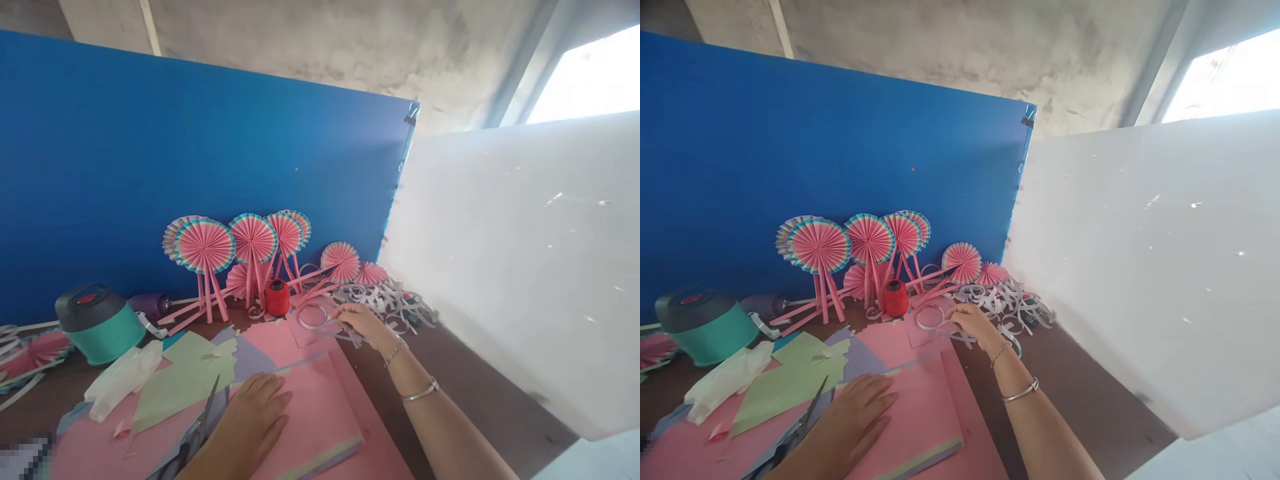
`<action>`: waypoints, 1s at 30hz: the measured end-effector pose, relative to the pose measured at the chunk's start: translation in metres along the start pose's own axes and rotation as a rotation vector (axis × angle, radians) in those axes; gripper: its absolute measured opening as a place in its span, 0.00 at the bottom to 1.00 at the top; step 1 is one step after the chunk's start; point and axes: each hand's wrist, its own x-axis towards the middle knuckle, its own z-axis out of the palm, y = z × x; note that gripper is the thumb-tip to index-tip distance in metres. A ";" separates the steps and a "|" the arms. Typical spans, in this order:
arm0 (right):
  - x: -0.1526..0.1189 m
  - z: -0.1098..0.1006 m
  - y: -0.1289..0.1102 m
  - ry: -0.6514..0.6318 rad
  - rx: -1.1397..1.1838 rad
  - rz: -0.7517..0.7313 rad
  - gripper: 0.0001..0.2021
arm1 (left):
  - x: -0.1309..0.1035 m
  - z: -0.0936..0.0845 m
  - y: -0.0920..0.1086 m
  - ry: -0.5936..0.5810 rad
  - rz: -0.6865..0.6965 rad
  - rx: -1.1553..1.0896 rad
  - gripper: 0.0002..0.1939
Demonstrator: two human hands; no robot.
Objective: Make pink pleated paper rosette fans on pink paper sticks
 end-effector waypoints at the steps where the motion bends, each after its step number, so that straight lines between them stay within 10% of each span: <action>1: 0.000 0.003 -0.001 -0.048 0.083 -0.012 0.13 | 0.000 -0.001 0.001 -0.007 -0.001 0.000 0.14; 7: 0.004 0.020 0.005 -0.140 0.076 -0.156 0.16 | 0.003 -0.008 0.006 -0.034 -0.022 -0.011 0.14; 24: 0.004 0.025 0.014 0.558 -0.787 -0.378 0.10 | 0.000 -0.003 0.004 0.020 -0.043 -0.065 0.13; 30: 0.002 0.032 0.009 0.416 -0.540 -0.596 0.14 | -0.001 -0.002 0.005 0.009 -0.076 -0.122 0.13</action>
